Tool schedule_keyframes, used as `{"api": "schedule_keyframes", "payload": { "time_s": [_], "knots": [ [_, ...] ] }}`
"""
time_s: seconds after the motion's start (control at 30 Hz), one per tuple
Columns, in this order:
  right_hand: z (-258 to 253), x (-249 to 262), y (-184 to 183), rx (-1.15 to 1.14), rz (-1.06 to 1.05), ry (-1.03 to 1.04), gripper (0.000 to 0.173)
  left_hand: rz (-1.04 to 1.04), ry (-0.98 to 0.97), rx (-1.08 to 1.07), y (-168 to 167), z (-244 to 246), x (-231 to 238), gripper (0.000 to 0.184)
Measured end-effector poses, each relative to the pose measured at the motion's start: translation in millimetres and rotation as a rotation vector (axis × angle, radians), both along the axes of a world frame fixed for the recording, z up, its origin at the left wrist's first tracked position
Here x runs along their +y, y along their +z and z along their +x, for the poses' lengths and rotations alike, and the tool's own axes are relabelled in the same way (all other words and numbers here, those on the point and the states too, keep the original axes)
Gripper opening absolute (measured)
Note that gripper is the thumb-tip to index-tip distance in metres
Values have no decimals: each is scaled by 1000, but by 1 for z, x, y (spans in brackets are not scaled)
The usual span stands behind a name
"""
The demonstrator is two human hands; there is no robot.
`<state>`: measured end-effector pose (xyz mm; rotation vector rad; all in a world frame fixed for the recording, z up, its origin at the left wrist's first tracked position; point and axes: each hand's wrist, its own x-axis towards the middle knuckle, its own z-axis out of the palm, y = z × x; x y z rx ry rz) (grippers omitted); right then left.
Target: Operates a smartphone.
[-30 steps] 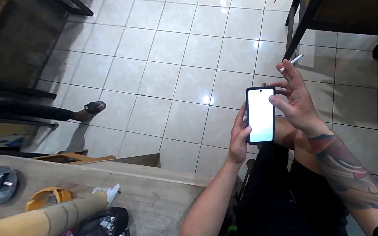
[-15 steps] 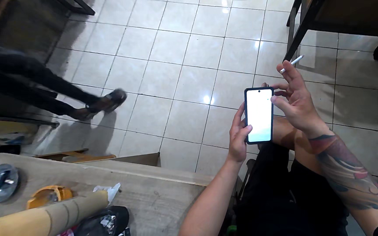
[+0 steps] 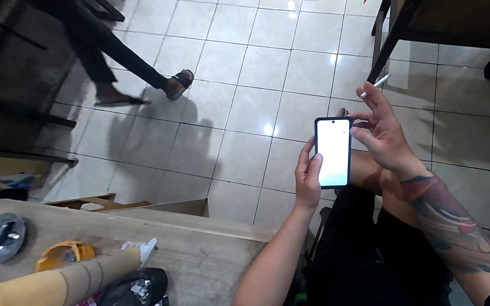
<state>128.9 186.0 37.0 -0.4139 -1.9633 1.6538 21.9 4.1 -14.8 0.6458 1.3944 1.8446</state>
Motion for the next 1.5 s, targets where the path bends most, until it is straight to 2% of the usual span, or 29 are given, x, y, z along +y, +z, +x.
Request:
{"api": "schedule_keyframes", "payload": {
  "time_s": [0.5, 0.67, 0.8, 0.87, 1.03, 1.5],
  "knots": [
    [0, -1, 2, -2, -3, 16, 79, -109, 138, 48, 5, 1, 3, 43],
    [-1, 0, 1, -2, -4, 14, 78, -93, 114, -7, 6, 1, 3, 54],
    [0, 1, -1, 2, 9, 6, 77, -29, 15, -20, 4, -1, 1, 83],
    [0, 1, -1, 4, 13, 3, 77, -3, -25, -38, 2, -1, 0, 88],
    [2, 0, 0, -4, 11, -1, 77, 28, -62, -72, 1, -3, -1, 85],
    [-1, 2, 1, -86, 165, -74, 71, 88, -41, -93, -7, -9, 2, 80]
  ]
}}
